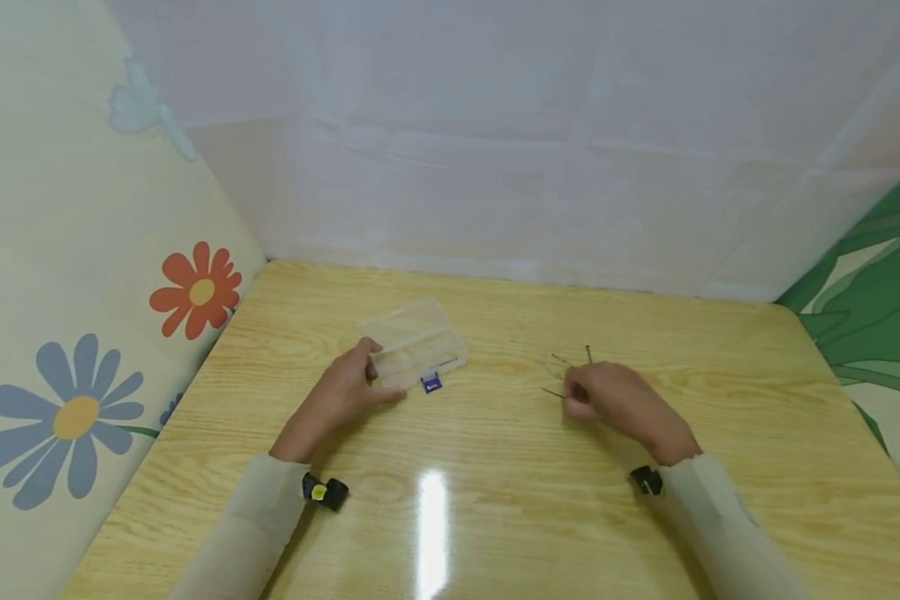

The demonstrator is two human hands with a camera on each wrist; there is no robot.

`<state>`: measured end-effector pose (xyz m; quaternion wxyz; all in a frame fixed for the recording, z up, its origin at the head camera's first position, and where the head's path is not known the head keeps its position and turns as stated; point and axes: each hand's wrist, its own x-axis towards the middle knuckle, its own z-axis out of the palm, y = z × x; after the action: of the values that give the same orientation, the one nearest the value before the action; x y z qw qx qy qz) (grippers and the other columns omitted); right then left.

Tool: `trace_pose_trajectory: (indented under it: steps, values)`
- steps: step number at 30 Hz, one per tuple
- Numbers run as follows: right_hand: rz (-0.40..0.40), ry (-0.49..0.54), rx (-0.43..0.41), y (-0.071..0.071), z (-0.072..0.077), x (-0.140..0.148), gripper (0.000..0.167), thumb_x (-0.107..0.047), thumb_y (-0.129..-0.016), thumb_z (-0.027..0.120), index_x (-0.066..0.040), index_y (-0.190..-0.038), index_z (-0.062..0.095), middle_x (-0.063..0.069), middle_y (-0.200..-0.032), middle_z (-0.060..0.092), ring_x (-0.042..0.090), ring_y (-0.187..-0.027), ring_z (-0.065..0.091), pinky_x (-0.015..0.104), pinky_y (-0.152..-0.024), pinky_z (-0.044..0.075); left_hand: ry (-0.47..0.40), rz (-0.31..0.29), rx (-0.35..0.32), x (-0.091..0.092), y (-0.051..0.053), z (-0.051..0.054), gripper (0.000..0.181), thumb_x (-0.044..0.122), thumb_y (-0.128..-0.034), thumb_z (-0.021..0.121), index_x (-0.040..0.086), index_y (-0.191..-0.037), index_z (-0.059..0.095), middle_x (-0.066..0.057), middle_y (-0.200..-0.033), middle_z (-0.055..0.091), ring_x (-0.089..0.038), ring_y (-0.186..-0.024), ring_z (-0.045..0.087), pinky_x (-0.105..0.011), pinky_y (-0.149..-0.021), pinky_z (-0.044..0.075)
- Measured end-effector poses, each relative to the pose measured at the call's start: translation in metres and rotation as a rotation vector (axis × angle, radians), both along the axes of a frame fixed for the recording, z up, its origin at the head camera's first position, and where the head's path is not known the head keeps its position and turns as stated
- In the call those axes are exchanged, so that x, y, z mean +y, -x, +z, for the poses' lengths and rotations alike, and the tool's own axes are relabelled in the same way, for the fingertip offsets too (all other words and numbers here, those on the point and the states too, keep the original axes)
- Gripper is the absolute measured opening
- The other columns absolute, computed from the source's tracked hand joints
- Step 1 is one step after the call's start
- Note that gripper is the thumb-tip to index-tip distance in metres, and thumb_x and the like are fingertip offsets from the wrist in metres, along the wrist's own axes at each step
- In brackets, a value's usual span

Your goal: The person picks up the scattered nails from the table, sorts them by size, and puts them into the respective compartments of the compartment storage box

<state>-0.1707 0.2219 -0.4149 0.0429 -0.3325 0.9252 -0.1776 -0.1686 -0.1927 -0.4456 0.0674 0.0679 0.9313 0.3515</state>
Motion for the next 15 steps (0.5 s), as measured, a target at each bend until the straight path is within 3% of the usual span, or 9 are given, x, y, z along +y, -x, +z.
trace_pose_trajectory:
  steps: [15]
  values:
    - [0.077, 0.066, -0.050, 0.031, 0.004, -0.049, 0.019, -0.004, -0.087, 0.066, -0.020, -0.080, 0.061, -0.010, -0.069, 0.050, 0.008, -0.062, 0.044, 0.030, -0.060, 0.040, -0.009, 0.001, 0.002, -0.001, 0.000, 0.000, 0.079, 0.033, -0.0834, 0.089, -0.005, -0.138, 0.046, -0.011, -0.094, 0.057, -0.024, -0.079, 0.053, -0.039, -0.072, 0.045]
